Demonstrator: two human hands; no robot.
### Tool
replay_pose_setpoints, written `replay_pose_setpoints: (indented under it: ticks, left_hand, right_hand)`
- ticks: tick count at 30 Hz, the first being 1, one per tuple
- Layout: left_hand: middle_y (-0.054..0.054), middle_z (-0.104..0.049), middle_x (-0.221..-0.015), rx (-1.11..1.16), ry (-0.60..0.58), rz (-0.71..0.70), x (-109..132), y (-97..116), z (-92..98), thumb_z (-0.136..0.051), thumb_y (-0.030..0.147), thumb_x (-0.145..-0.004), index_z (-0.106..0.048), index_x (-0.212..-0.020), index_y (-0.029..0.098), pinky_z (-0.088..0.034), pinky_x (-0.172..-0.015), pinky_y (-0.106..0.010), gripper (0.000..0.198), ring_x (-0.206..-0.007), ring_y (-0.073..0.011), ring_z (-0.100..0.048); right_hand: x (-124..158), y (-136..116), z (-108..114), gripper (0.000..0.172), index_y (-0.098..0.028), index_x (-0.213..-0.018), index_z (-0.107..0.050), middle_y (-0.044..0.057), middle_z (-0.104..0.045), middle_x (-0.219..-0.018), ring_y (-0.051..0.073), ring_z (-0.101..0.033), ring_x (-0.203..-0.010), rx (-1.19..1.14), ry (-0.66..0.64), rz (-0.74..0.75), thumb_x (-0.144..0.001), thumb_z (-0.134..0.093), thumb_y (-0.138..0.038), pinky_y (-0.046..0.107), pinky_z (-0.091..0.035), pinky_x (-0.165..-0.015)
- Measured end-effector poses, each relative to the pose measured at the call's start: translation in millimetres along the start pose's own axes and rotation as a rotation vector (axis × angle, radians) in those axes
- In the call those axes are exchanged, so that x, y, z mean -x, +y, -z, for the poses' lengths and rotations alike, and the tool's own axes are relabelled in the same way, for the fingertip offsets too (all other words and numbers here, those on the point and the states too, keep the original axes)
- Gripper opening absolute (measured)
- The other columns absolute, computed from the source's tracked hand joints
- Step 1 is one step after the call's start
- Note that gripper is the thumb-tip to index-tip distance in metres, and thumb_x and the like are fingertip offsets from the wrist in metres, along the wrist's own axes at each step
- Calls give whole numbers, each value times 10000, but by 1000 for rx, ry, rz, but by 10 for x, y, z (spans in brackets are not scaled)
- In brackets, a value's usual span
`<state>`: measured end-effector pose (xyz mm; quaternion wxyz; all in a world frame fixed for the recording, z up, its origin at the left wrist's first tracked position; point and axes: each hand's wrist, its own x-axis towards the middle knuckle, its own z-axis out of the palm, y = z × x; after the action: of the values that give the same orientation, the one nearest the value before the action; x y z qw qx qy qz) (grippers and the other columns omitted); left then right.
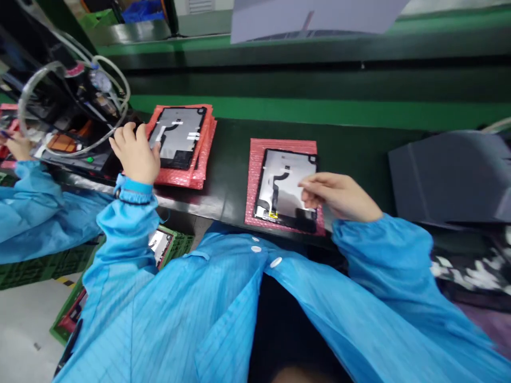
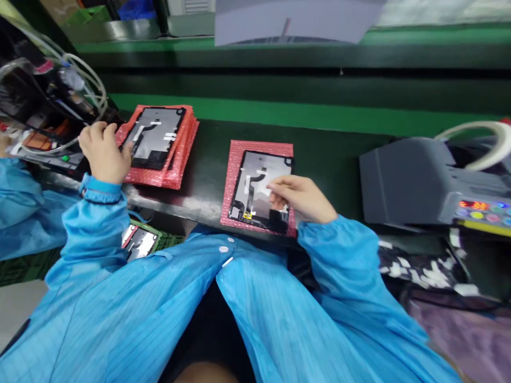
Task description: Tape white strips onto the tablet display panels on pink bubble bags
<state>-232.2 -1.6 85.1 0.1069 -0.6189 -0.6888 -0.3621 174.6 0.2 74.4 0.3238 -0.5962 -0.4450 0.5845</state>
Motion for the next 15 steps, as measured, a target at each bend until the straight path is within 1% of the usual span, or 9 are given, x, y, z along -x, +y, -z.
replay_pose_setpoints:
  ticks: [1,3,5,7,8,9,10,12,15]
  left_hand:
    - [-110,-606,-1277,25,-15,-101,107,266,-3,-592,501,-888,-605,-1194,238,-278,-1070,-573,405,-1300,-357,-402]
    - [-128,-632,-1242,109,-134,-313,337,775,-142,-487,412,-964,-605,-1197,227,-358,-1034,-534,320,-1216,-317,-503]
    - [-123,-691,-1091,215,-335,-592,591,1200,-427,-422,334,-992,-646,-1108,210,-448,-928,-471,281,-1049,-279,-602]
    - [-99,-719,-913,302,-535,-882,848,1526,-764,-376,258,-998,-683,-979,198,-493,-768,-386,313,-846,-233,-642]
    - [-91,-719,-848,325,-604,-994,961,1654,-917,-365,228,-996,-692,-940,193,-492,-703,-355,334,-778,-216,-643]
    - [-85,-715,-799,336,-644,-1081,1051,1761,-1045,-359,207,-994,-699,-918,189,-483,-655,-332,349,-730,-204,-641]
    - [-81,-713,-772,337,-652,-1136,1114,1849,-1145,-357,198,-996,-704,-912,184,-476,-627,-316,357,-706,-196,-643]
    - [-83,-716,-755,338,-599,-1176,1154,1974,-1264,-359,215,-1009,-710,-918,172,-469,-608,-301,365,-691,-190,-651]
    - [-99,-726,-774,328,-528,-1138,1075,2051,-1312,-342,262,-1027,-718,-914,165,-473,-617,-305,404,-694,-202,-665]
  right_hand:
    - [135,131,187,205,-126,-601,-639,27,-596,-465,79,-518,-356,-57,107,-23,-782,-647,-31,154,-404,-388]
    - [396,359,482,272,-136,-601,-647,27,-581,-474,79,-515,-367,-183,334,-31,-816,-553,2,162,-377,-399]
    - [598,530,696,338,-154,-596,-620,9,-542,-471,72,-494,-378,-297,583,-2,-869,-486,-7,173,-356,-421]
    - [714,650,873,371,-171,-596,-574,-14,-500,-481,63,-471,-394,-377,833,19,-914,-442,-32,180,-343,-445]
    - [743,697,959,367,-176,-607,-557,-20,-494,-501,61,-474,-412,-412,931,19,-928,-433,-48,182,-345,-457]
    - [756,735,1046,356,-179,-621,-547,-23,-494,-523,58,-477,-430,-449,1013,11,-938,-429,-69,182,-346,-466]
    - [758,766,1132,340,-179,-640,-544,-24,-499,-549,56,-484,-451,-484,1061,6,-949,-430,-98,180,-350,-474]
    - [740,807,1295,312,-175,-680,-550,-23,-517,-599,51,-499,-489,-542,1090,4,-968,-431,-167,174,-359,-489]
    - [692,820,1466,312,-173,-702,-542,-23,-524,-635,44,-499,-517,-545,1088,14,-982,-423,-241,164,-361,-505]
